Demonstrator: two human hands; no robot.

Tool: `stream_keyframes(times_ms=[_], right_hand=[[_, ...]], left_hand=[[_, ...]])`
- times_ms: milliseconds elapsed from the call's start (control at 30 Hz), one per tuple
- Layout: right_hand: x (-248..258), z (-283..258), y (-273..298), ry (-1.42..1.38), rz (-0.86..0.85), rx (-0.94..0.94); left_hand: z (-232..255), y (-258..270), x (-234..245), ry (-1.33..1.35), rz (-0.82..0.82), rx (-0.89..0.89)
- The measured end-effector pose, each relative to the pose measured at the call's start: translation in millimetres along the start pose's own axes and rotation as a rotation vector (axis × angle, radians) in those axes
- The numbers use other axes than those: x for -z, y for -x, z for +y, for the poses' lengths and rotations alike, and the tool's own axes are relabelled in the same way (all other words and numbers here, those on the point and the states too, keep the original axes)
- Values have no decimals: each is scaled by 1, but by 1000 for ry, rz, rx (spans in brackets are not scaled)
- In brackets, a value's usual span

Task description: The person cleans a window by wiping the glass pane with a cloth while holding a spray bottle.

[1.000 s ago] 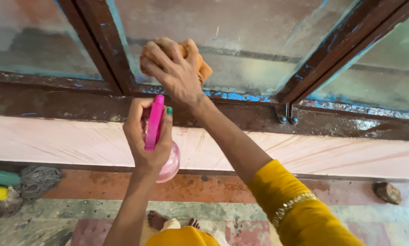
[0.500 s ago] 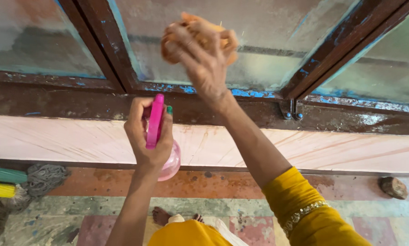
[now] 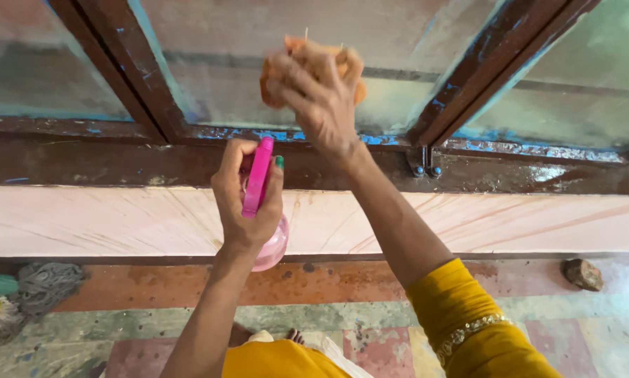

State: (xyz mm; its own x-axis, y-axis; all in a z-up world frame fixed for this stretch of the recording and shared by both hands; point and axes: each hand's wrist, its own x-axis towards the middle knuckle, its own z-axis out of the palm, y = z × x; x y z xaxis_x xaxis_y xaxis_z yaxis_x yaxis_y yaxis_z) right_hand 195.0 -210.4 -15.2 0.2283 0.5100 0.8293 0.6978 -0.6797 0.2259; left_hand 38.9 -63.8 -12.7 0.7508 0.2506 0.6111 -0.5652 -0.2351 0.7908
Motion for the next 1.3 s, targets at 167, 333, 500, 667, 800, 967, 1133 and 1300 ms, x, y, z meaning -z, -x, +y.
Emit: stream_keyframes(times_ms=[167,333,500,667,800,967,1133,1300], right_hand=[[-1,-3,22,-13,-64,-15],[11,-9,37,-111,-252,27],[18,20,0,10,72,23],[4,24,28,-93,18,-42],[6,3,69,-90,-254,3],[26,21,56,-95,-265,108],[33,42,40,106,-9,-22],[26,34,84,23,-180,-67]], left_hand=[[6,3,-13,65,-42,-10],[6,3,-16,60,-38,-13],[2,4,-24,71,-31,-26],[4,3,-34,94,-32,39],[8,2,-34,93,-41,-9],[8,3,-36,99,-55,-50],[7,8,-47,141,-94,31],[13,6,-53,143,-92,13]])
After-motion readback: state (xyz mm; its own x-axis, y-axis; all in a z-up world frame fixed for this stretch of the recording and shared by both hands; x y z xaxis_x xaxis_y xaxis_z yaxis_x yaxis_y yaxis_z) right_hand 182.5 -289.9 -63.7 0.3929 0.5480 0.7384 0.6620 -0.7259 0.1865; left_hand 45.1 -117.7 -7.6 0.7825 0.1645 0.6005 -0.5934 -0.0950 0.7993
